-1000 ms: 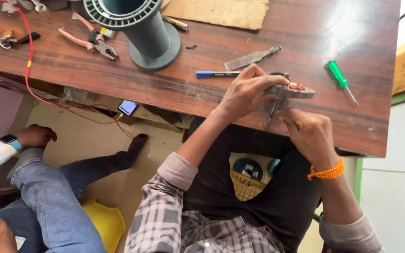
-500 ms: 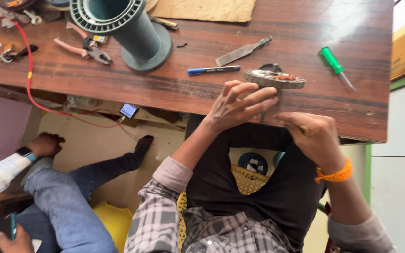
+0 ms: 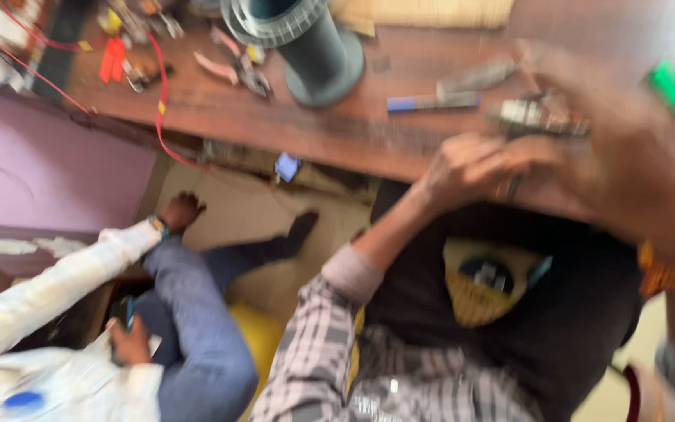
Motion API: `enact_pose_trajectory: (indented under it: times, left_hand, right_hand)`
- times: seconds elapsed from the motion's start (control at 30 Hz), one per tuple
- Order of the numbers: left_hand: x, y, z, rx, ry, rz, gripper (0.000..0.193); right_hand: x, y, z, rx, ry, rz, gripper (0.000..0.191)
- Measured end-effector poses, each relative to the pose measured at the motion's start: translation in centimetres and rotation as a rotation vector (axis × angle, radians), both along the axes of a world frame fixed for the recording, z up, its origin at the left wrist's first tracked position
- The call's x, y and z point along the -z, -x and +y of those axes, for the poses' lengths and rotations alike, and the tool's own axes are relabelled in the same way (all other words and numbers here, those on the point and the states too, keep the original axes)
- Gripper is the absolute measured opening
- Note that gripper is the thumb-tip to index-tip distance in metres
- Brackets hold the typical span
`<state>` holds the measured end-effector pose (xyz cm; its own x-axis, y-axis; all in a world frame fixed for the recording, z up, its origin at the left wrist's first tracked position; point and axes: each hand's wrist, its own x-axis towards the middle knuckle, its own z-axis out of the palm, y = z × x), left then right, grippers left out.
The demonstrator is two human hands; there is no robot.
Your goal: The person sits at a workbench and works on a small circular motor component with copper windings, holding it against the bench edge while fitting and pressing parts into place by hand and turning a screwdriver on it. They occasionally reposition the component and pick at its slots throughout the episode.
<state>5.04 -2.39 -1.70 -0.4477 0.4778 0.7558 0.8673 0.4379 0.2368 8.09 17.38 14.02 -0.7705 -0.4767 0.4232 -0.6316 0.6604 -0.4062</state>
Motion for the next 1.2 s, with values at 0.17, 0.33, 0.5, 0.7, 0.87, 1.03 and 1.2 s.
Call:
enact_pose_trajectory:
  times: [0.17, 0.33, 0.5, 0.7, 0.87, 1.03, 1.2]
  left_hand:
    - [1.4, -0.2, 0.8, 0.020, -0.038, -0.102, 0.023]
    - [0.8, 0.7, 0.5, 0.042, -0.169, -0.180, 0.030]
    - [0.8, -0.2, 0.5, 0.048, -0.118, -0.330, 0.012]
    - [0.6, 0.1, 0.6, -0.013, -0.091, -0.348, 0.014]
    - [1.1, -0.4, 0.5, 0.034, -0.073, -0.327, 0.012]
    - [0.6, 0.5, -0.7, 0.248, -0.209, -0.737, 0.012]
    - [-0.5, 1.4, -1.4, 0.367, -0.192, -0.801, 0.010]
  right_hand:
    - [-4.0, 3.1, -5.1, -0.413, -0.169, 0.167, 0.041]
    - [-0.8, -3.3, -3.6, 0.012, 0.247, -0.236, 0.031]
    - [10.8, -5.5, -1.3, 0.395, 0.796, -0.163, 0.013]
    - [15.1, -4.8, -2.6, 0.309, 1.042, -0.293, 0.024]
    - [16.8, -4.6, -1.2, 0.216, 1.234, -0.383, 0.023]
    - [16.4, -6.7, -0.6, 0.234, 1.073, -0.497, 0.022]
    - [16.5, -8.6, -3.2, 0.382, 0.866, -0.157, 0.008]
